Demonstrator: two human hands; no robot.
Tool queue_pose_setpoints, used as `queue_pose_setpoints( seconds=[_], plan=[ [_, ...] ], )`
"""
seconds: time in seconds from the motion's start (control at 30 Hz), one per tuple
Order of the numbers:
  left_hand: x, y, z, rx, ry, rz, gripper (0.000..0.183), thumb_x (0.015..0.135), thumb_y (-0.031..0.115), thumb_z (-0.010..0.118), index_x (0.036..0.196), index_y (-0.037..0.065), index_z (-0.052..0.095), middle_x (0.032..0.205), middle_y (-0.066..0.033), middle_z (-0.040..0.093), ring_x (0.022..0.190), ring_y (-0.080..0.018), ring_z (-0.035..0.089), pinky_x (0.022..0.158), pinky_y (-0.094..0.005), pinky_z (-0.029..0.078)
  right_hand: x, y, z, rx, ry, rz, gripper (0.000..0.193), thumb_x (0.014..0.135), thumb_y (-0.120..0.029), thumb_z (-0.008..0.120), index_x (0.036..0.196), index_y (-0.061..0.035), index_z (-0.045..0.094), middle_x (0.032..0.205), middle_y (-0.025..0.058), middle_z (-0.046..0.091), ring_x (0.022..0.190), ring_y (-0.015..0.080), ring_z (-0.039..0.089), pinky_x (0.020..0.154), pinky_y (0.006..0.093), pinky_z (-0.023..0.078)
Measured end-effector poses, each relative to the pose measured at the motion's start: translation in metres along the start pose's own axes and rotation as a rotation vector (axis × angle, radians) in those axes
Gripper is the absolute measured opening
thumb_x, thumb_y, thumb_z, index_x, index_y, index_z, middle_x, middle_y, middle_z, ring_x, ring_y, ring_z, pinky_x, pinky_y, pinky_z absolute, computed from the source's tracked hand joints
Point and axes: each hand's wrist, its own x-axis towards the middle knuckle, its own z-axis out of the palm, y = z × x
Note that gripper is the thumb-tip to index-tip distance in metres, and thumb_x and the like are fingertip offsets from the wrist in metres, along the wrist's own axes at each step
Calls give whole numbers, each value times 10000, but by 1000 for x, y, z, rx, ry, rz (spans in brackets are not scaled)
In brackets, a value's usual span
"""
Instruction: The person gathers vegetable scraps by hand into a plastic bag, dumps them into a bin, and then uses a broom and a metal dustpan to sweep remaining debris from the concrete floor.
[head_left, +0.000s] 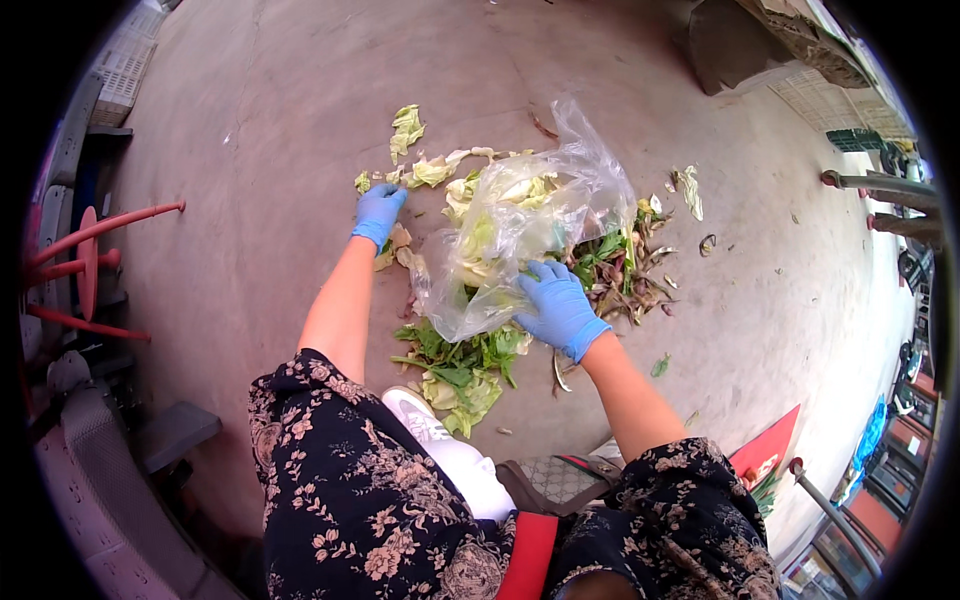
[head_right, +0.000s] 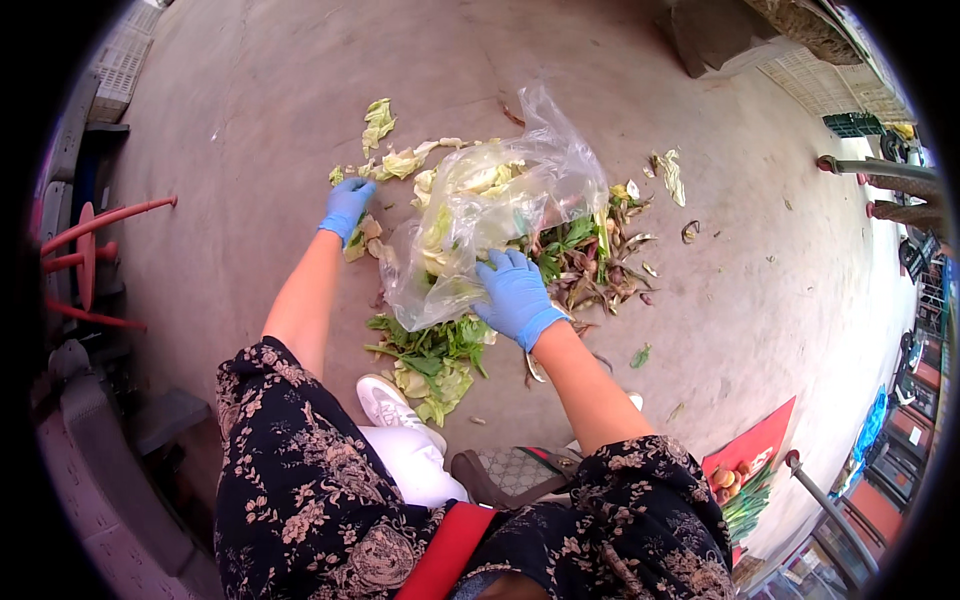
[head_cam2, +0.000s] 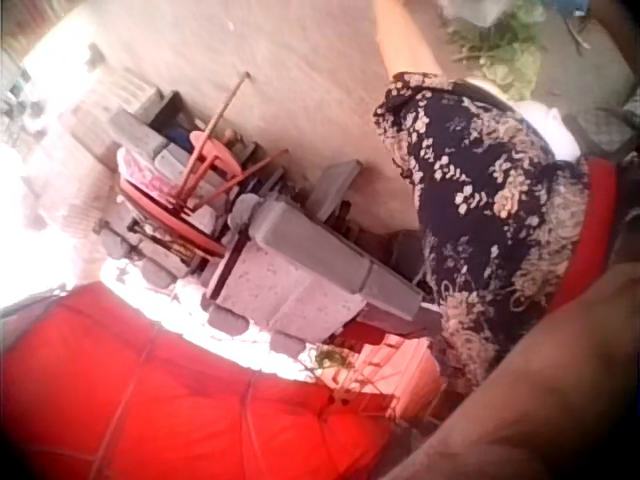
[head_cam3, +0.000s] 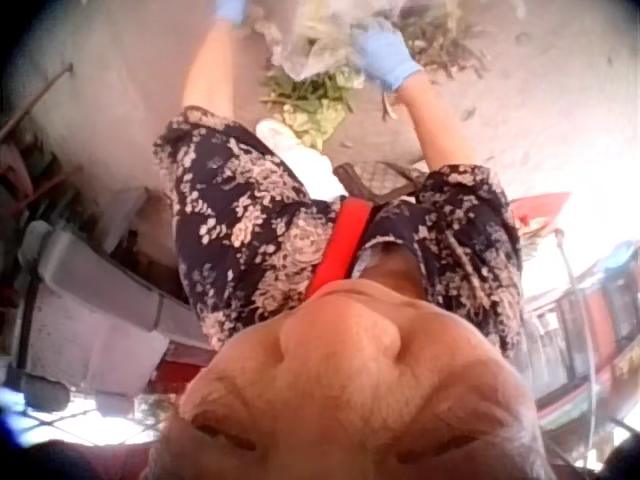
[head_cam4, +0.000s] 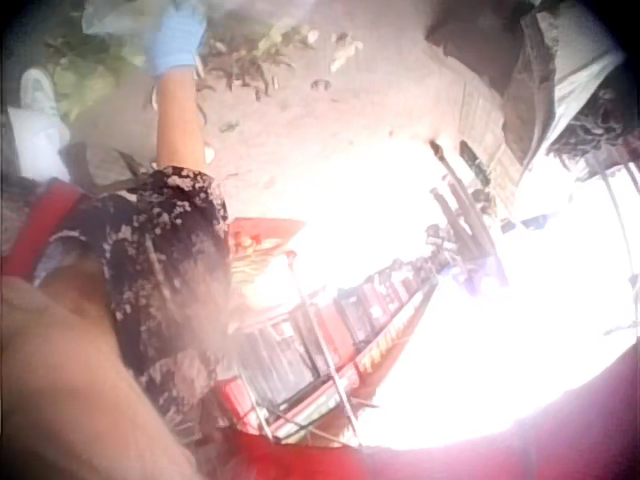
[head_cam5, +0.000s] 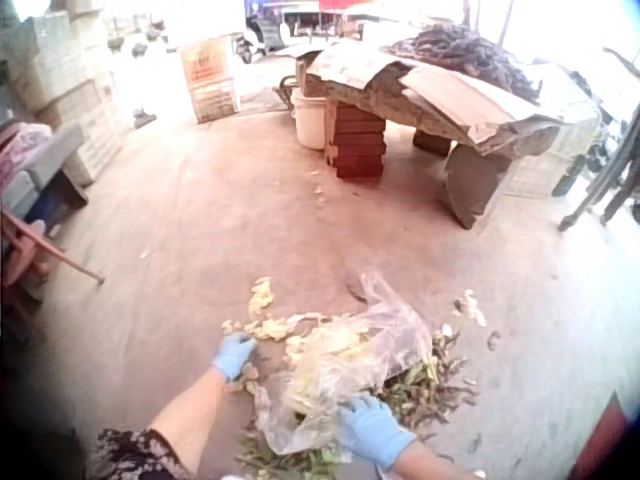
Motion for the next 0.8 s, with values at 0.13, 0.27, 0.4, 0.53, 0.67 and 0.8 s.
queue_pose_setpoints(
  seconds=[0.13,0.27,0.4,0.53,0.67,0.8],
  plan=[
    [-38,56,-4,-616,-346,-162,323,836,277,559,1037,29,597,619,33,487,461,-64,370,424,-229,315,1,27,-27,112,168,156,507,672,-253,638,1115,-52,496,1162,185,448,1045,339,433,887,417,374],
    [-82,99,-19,-991,-584,-222,278,872,244,520,1066,56,585,509,97,283,397,-32,213,381,-213,166,13,25,-57,305,526,80,479,685,-171,580,1139,-46,493,1140,181,470,1050,350,434,906,408,365],
    [-127,137,-25,-1139,-726,-248,277,871,244,524,1057,47,580,512,94,296,410,-34,230,401,-202,170,14,4,-81,875,492,-131,384,723,-111,568,1088,5,541,1060,147,544,1025,241,496,884,341,387],
    [-149,158,-17,-993,-787,-140,253,844,259,576,989,54,606,541,94,350,433,-23,252,407,-194,194,15,-4,-79,1468,430,299,261,825,-170,591,1016,7,608,886,33,635,787,69,543,744,206,436],
    [-160,175,-14,-735,-734,-21,235,814,260,621,933,58,627,585,83,433,473,-11,317,421,-181,252,8,-3,-73,1491,264,271,281,788,-188,625,987,11,628,865,41,640,767,75,549,713,217,442],
    [-162,190,-8,-572,-674,32,235,806,238,630,935,42,625,628,71,476,515,-14,362,443,-172,284,1,3,-77,1438,308,329,279,791,-191,633,1010,-19,628,751,-24,598,629,32,483,565,180,398]
  ],
)
